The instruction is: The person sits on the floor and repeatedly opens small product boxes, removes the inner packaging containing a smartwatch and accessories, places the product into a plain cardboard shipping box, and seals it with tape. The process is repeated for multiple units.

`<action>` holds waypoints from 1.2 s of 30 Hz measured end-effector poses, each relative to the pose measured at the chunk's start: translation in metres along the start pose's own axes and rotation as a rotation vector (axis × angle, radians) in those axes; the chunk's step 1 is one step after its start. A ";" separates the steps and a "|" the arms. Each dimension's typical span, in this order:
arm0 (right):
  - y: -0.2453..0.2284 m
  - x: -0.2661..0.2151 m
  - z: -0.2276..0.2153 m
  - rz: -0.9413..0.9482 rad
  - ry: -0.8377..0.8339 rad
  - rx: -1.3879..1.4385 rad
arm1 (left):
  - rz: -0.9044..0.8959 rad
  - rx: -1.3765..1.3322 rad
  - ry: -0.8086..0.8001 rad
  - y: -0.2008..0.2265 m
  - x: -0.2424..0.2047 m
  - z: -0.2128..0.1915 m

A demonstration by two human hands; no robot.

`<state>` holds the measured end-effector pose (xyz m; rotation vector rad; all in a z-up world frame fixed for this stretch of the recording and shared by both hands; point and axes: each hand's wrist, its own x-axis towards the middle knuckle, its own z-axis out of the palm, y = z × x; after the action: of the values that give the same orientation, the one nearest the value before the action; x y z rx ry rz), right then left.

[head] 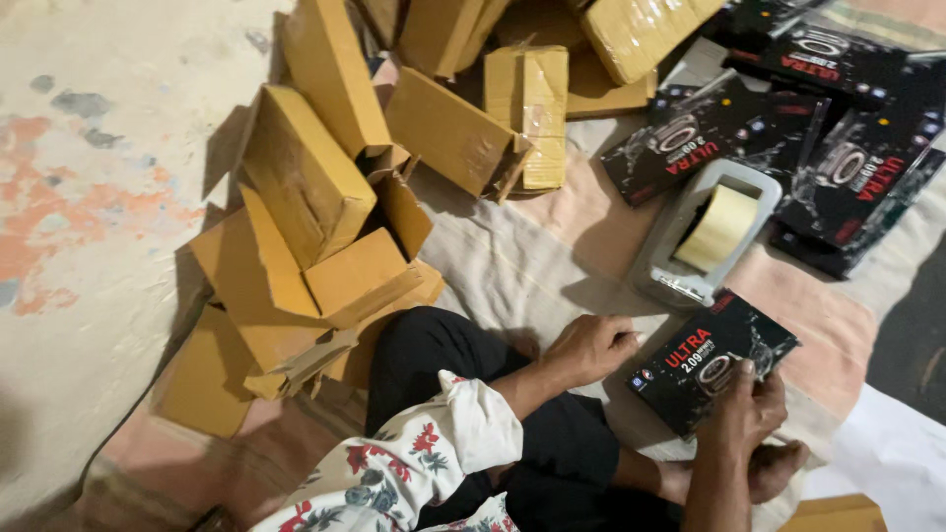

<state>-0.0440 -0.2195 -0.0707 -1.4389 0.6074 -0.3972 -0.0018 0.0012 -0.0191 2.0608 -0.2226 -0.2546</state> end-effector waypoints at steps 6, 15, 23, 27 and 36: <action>-0.009 -0.007 0.009 -0.076 -0.009 -0.442 | 0.055 -0.051 0.055 0.006 0.003 -0.006; -0.007 -0.010 0.007 -0.512 0.217 -0.909 | -0.113 -0.473 0.392 0.013 0.012 -0.032; -0.031 -0.018 0.015 -0.428 0.167 -0.511 | -0.342 -0.958 0.531 -0.011 0.021 -0.042; -0.053 -0.031 0.025 -0.247 0.002 -0.155 | -0.393 -0.866 0.441 -0.020 0.018 -0.032; -0.112 -0.048 -0.006 0.008 -0.463 -0.352 | -0.344 -0.903 0.397 -0.028 0.020 -0.023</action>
<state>-0.0736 -0.2077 0.0471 -1.7895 0.3126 0.0616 0.0255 0.0284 -0.0342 1.1948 0.4306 -0.1116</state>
